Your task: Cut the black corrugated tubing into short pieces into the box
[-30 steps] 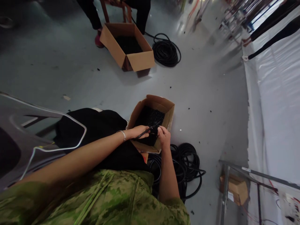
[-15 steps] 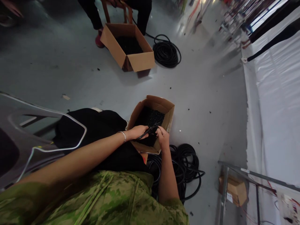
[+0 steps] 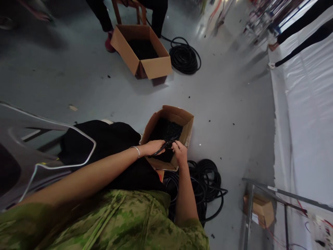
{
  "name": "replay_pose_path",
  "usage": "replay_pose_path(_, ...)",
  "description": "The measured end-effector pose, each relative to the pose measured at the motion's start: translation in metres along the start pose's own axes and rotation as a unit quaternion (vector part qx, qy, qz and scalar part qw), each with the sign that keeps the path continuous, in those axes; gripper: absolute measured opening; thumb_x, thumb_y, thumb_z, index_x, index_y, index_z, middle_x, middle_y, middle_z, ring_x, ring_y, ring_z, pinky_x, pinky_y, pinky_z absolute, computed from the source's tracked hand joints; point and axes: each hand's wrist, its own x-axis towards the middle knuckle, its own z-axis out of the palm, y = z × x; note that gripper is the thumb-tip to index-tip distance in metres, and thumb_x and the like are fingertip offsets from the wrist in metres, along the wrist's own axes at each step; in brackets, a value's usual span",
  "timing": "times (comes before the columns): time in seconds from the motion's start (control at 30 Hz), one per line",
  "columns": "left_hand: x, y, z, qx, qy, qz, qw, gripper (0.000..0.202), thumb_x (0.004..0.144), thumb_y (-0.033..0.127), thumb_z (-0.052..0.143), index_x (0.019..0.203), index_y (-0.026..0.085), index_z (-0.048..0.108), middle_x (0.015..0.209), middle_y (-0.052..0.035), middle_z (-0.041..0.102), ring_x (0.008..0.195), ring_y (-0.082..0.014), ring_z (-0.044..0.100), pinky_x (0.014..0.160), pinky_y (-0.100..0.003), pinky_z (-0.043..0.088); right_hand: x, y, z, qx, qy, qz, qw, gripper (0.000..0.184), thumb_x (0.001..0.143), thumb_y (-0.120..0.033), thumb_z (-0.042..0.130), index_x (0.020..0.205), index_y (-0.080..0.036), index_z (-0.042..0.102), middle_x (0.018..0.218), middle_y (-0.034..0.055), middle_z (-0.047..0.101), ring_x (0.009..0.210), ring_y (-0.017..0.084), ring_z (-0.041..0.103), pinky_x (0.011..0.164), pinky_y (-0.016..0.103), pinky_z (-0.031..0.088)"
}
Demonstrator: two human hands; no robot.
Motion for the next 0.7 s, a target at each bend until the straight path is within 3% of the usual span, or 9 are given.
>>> replay_pose_path(0.27,0.0012,-0.0026,0.0042,0.007,0.018,-0.013,1.0,0.039,0.086,0.041,0.054,0.111,0.012,0.06,0.112,-0.019,0.068,0.094,-0.0323,0.07,0.077,-0.037,0.054,0.0006,0.0011,0.0002,-0.009,-0.008,0.009,1.0,0.036,0.087,-0.046,0.048,0.062,-0.021,0.051,0.056,-0.0037,0.046,0.057,0.013,0.043,0.059,0.025,0.035)
replay_pose_path(0.47,-0.0006,-0.0016,0.0014,0.011,0.011,-0.004,1.0,0.037,0.088,0.039,0.051,0.111,0.012,0.06,0.114,-0.0183,0.068,0.097,-0.0309,0.069,0.078,-0.035,0.054,0.0009,0.0023,0.0024,0.011,-0.028,0.02,0.999,0.037,0.087,-0.047,0.048,0.061,-0.021,0.05,0.056,-0.0033,0.044,0.056,0.012,0.04,0.056,0.025,0.033)
replay_pose_path(0.7,-0.0031,-0.0002,-0.0022,0.033,-0.012,-0.002,0.999,0.032,0.09,0.034,0.045,0.106,0.013,0.062,0.11,-0.0165,0.07,0.098,-0.0288,0.069,0.077,-0.033,0.054,0.0069,0.0069,-0.0002,0.034,-0.065,0.024,0.997,0.033,0.084,-0.049,0.05,0.078,-0.019,0.063,0.057,-0.0039,0.044,0.055,0.012,0.038,0.056,0.026,0.032)
